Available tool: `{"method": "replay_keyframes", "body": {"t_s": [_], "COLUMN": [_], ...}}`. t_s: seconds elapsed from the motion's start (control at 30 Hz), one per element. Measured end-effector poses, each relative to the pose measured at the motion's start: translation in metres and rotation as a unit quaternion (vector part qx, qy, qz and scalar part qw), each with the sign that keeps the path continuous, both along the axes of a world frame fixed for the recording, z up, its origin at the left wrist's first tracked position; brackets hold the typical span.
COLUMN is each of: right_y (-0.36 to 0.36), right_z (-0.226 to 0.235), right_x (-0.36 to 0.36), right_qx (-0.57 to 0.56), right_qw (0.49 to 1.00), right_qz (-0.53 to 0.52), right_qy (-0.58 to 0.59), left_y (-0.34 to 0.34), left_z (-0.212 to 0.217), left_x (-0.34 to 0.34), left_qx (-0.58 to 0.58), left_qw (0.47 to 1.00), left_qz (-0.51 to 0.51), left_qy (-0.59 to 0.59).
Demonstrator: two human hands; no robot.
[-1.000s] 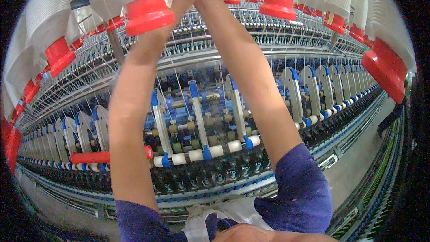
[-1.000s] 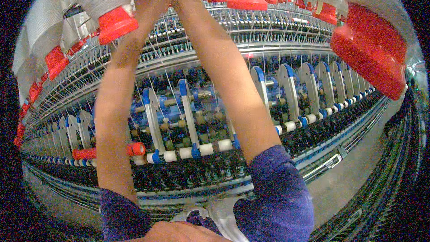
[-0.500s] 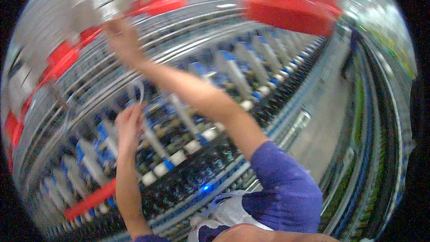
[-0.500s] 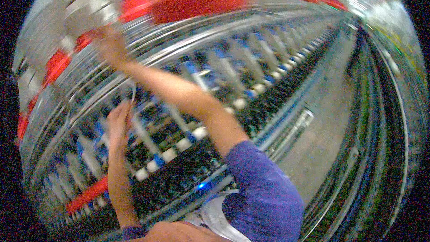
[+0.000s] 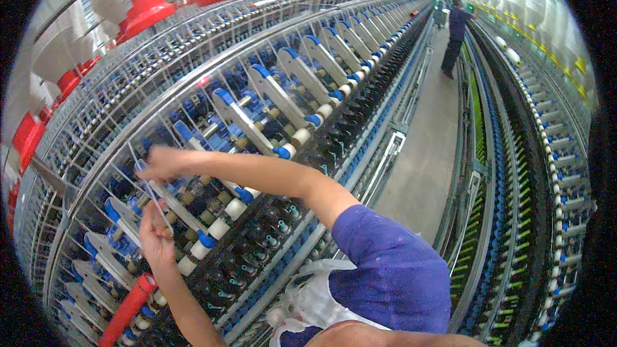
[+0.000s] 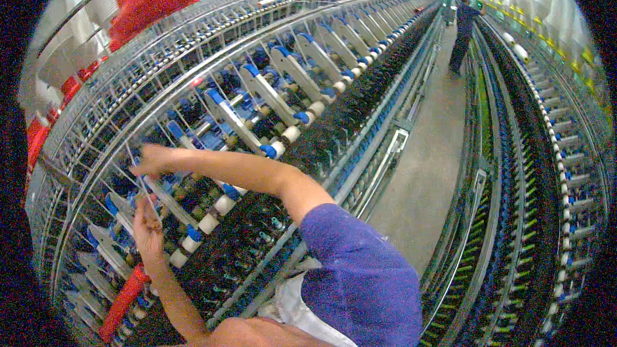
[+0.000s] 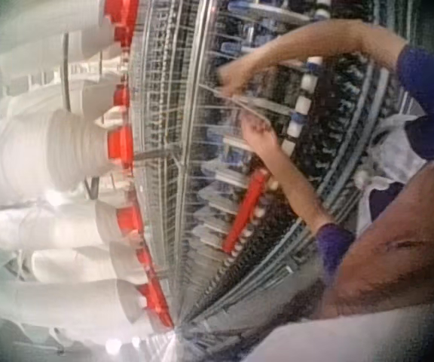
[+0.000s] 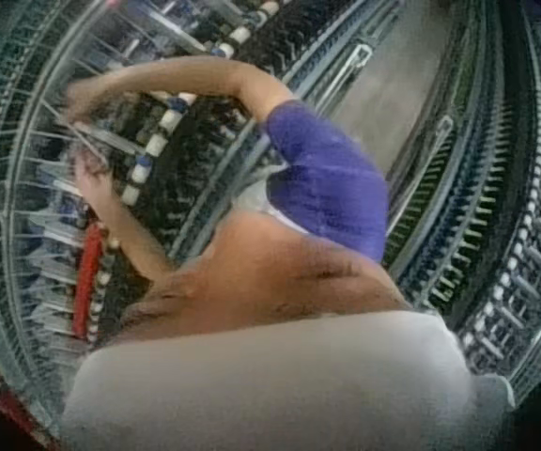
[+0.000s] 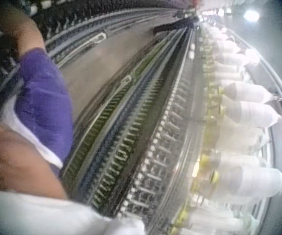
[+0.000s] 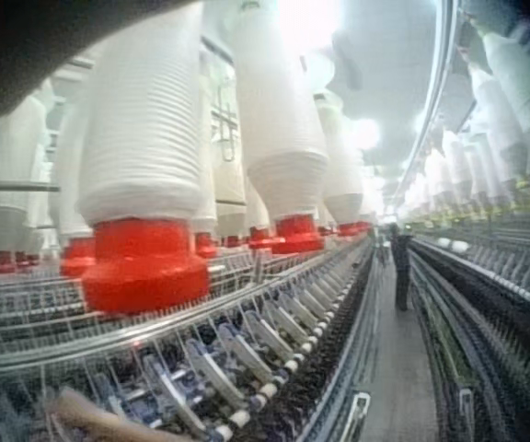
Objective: The person threads white yarn through a textile machine using a light blue plastic spool, repeatedly inserting and pulling the yarn through guides. They then walk to a bin, pick up a red plastic tool, and return to the machine to continue threading and adjusting yarn across multiple spindles.
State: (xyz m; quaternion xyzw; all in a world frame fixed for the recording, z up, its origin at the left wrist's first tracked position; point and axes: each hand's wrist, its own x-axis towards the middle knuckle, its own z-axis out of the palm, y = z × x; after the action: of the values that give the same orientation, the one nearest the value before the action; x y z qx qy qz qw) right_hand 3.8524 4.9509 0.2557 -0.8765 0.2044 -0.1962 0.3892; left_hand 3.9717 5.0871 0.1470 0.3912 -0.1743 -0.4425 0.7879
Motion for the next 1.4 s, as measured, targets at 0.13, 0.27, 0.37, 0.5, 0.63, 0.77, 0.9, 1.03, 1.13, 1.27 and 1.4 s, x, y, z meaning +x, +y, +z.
{"method": "replay_keyframes", "body": {"t_s": [0.13, 0.27, 0.37, 0.5, 0.63, 0.77, 0.9, 1.03, 1.13, 1.27, 1.4], "right_y": [-0.022, -0.034, -0.037, -0.035, -0.042, -0.063, -0.091, -0.098, -0.093, -0.089, -0.092], "right_z": [-0.068, -0.083, -0.082, -0.086, -0.09, -0.1, -0.121, -0.142, -0.146, -0.142, -0.143], "right_x": [0.02, 0.038, 0.037, 0.034, 0.043, 0.059, 0.074, 0.086, 0.087, 0.081, 0.075], "right_qx": [0.281, 0.224, 0.2, 0.238, 0.344, 0.224, -0.223, -0.263, -0.256, -0.299, -0.235], "right_qw": [0.927, 0.95, 0.966, 0.952, 0.92, 0.958, 0.971, 0.962, 0.964, 0.951, 0.968], "right_qz": [0.204, 0.146, 0.072, 0.141, 0.139, 0.065, -0.084, -0.073, -0.069, -0.054, -0.021], "right_qy": [-0.14, -0.158, -0.149, -0.132, -0.126, -0.165, -0.002, -0.03, 0.007, 0.056, 0.082], "left_y": [-0.005, 0.0, 0.003, -0.01, -0.023, 0.0, 0.067, 0.172, 0.226, 0.248, 0.25], "left_z": [0.0, 0.004, 0.0, -0.005, 0.002, -0.031, -0.149, -0.281, -0.347, -0.389, -0.405], "left_x": [0.01, 0.016, 0.013, 0.004, 0.003, -0.025, -0.073, -0.089, -0.104, -0.126, -0.135], "left_qx": [0.017, 0.051, 0.158, -0.026, -0.007, 0.002, -0.094, 0.39, 0.442, 0.46, 0.454], "left_qw": [0.986, 0.953, 0.874, 0.972, 0.977, 0.961, 0.768, 0.701, 0.685, 0.691, 0.695], "left_qz": [-0.136, -0.191, -0.288, -0.208, -0.162, -0.209, -0.254, -0.463, -0.45, -0.429, -0.419], "left_qy": [-0.09, -0.229, -0.359, -0.109, -0.138, -0.181, -0.58, -0.377, -0.365, -0.357, -0.368]}}
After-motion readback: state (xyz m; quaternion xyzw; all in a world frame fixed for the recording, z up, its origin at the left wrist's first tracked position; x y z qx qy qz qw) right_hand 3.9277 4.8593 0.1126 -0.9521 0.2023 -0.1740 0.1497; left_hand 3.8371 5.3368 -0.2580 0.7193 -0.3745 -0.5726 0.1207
